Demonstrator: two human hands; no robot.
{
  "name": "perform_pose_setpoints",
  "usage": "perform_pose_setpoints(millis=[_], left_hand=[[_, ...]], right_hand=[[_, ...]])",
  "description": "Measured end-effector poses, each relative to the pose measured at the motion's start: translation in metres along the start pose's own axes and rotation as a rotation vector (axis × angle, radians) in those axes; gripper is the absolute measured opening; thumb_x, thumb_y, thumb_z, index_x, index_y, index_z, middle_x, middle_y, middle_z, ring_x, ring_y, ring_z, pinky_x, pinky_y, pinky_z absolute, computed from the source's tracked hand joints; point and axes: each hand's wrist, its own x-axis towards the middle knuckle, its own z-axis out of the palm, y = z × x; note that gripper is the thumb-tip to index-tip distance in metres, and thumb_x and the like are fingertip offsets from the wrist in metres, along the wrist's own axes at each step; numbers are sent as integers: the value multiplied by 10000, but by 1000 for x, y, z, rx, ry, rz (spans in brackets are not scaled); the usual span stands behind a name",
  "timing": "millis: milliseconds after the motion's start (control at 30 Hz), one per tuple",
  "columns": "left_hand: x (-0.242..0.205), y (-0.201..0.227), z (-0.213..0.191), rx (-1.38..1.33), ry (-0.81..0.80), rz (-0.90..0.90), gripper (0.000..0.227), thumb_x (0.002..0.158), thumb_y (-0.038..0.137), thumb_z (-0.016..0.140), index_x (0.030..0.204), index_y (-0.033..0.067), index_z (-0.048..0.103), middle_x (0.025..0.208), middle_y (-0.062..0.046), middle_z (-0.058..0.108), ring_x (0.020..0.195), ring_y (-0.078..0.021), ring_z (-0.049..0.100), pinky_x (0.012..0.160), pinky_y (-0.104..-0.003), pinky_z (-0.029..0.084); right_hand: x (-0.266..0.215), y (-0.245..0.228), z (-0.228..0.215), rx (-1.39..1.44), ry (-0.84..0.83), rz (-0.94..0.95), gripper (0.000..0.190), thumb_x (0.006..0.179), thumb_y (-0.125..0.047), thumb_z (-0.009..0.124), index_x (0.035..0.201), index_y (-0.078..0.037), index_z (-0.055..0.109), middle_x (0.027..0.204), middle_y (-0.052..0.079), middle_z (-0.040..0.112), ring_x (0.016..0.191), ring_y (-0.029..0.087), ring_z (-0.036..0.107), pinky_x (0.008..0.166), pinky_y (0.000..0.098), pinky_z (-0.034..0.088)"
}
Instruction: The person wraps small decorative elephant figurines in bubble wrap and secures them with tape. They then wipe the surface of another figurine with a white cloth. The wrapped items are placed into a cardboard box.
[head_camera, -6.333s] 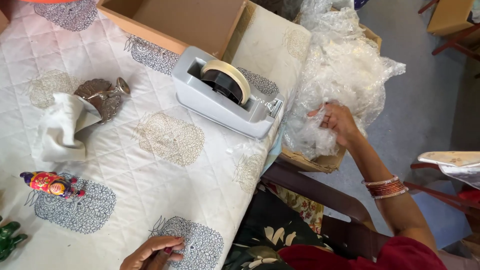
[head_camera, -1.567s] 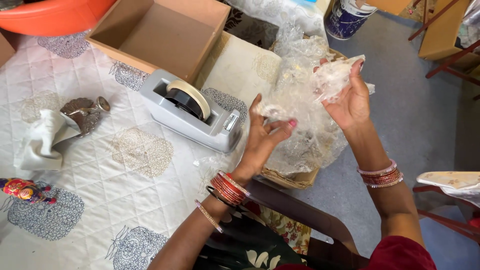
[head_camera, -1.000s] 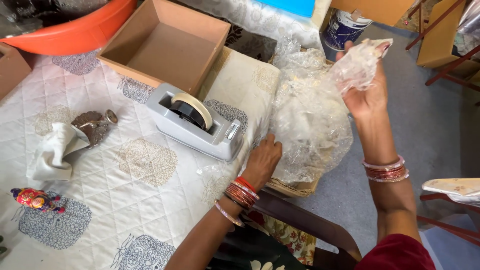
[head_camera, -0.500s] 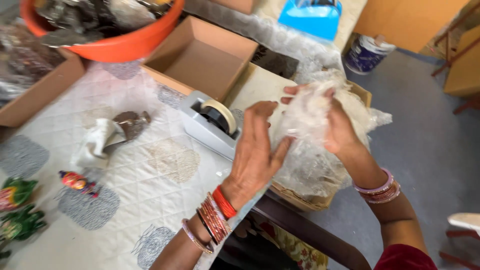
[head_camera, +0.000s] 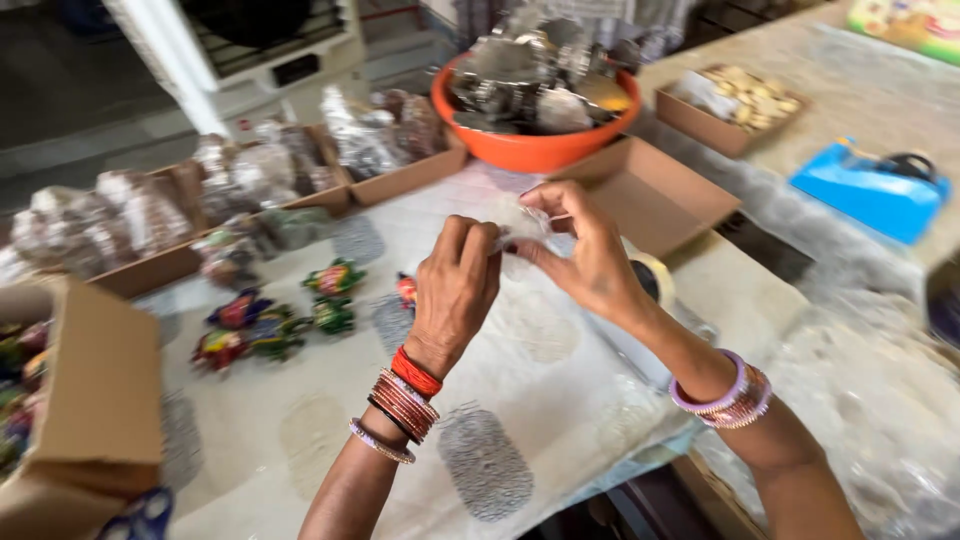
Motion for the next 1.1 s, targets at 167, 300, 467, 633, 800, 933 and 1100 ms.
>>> perform_pose_setpoints(millis=[167, 300, 467, 633, 800, 933, 1100], left_hand=[[-17, -42, -52, 102, 107, -153, 266, 875, -23, 691, 1067, 29, 514, 1010, -151, 539, 790, -371, 623, 636, -466, 512], [-20, -63, -88, 118, 265, -229, 296, 871, -16, 678, 1079, 19, 470, 1006, -164, 525, 802, -400, 604, 636, -489, 475], [-22, -68, -123, 251, 358, -255, 334, 850, -2, 676, 1151, 47, 542, 1027, -149, 573, 821, -374, 619, 637, -475, 488], [-29, -89, -132, 475, 353, -167, 264, 824, 79, 733, 1052, 73, 601, 978, -88, 605, 871, -314, 623, 669, -436, 511], [-25, -99, -137, 607, 420, -194, 196, 799, 75, 741, 913, 61, 583, 921, -97, 540, 867, -303, 547, 715, -448, 486], [-20, -106, -134, 554, 505, -192, 206, 792, 67, 721, 922, 47, 562, 973, -127, 527, 887, -312, 533, 705, -450, 471], [-21, -125, -124, 449, 548, -206, 229, 810, 41, 686, 989, 20, 544, 1012, -139, 546, 914, -334, 529, 714, -457, 467]], right_hand=[[34, 23, 60, 464, -110, 136, 210, 946, -27, 770, 1115, 5, 650, 1059, 42, 699, 991, 96, 674, 898, 259, 593], [61, -10, 103, 313, -141, -41, 246, 972, 8, 719, 1204, -16, 641, 1086, 33, 695, 1035, 101, 698, 953, 271, 630], [74, -62, 151, 66, -61, -314, 460, 864, 64, 761, 1288, -11, 598, 1136, 95, 680, 1035, 177, 696, 886, 307, 599], [83, -68, 182, -33, 111, -419, 432, 908, 107, 720, 1294, -44, 600, 1136, 96, 685, 1052, 222, 671, 922, 343, 577], [90, -63, 208, -149, 251, -463, 465, 903, 143, 676, 1324, -38, 596, 1213, 138, 631, 1113, 278, 617, 964, 393, 533], [94, -58, 227, -162, 353, -489, 467, 915, 165, 648, 1335, -34, 596, 1243, 139, 598, 1164, 301, 609, 987, 405, 531], [105, -58, 240, -154, 443, -470, 430, 931, 140, 647, 1319, -36, 595, 1282, 108, 567, 1194, 287, 606, 981, 401, 559]])
